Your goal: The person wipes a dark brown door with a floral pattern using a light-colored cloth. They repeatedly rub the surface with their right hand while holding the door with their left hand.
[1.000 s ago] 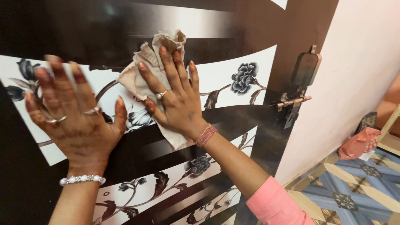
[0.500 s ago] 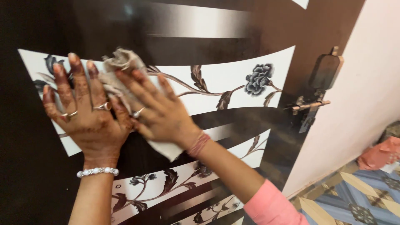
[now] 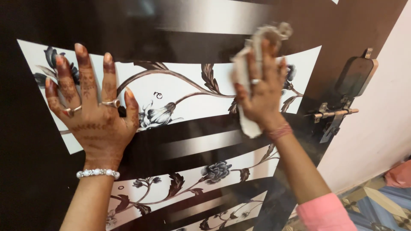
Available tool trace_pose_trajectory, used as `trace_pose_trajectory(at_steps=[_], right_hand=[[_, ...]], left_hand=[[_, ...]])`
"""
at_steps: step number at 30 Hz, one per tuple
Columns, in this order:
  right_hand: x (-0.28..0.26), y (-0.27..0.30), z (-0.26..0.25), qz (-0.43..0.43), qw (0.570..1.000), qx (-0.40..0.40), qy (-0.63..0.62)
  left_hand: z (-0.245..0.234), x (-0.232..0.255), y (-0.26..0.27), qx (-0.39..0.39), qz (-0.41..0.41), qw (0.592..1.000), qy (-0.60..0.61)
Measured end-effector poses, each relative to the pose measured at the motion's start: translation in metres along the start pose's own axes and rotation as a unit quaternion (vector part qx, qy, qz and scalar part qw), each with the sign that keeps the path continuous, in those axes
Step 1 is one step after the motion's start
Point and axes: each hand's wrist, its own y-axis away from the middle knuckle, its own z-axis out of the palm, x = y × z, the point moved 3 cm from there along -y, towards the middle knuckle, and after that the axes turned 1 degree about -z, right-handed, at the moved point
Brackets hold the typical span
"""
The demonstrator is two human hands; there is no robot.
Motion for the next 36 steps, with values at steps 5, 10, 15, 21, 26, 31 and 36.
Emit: trace_pose_trajectory(at_steps=[5, 10, 15, 21, 26, 31, 36], right_hand=[[0.072, 0.041, 0.003, 0.148, 0.986, 0.072, -0.02], [0.125, 0.074, 0.022, 0.354, 0.904, 0.208, -0.12], [0.109, 0.055, 0.04, 0.453, 0.88, 0.141, -0.007], [-0.017, 0.005, 0.045, 0.314, 0.946, 0.079, 0.007], [-0.141, -0.025, 0.036, 0.145, 0.988, 0.053, -0.025], [-0.203, -0.042, 0.017, -0.059, 0.997, -0.04, -0.021], [-0.174, -0.056, 0.007, -0.202, 0.972, -0.102, -0.065]], left_hand=[[0.007, -0.003, 0.003, 0.005, -0.003, 1.0, -0.003], [0.012, -0.004, 0.003, 0.008, -0.003, 1.0, -0.028], [0.006, 0.001, 0.004, 0.037, 0.007, 0.999, -0.031], [0.0, 0.003, 0.004, 0.045, 0.007, 0.999, -0.002], [0.003, 0.003, 0.005, 0.048, 0.009, 0.999, -0.005], [-0.004, 0.0, 0.005, 0.05, 0.006, 0.998, 0.026], [-0.007, 0.003, 0.003, 0.058, 0.016, 0.998, -0.008]])
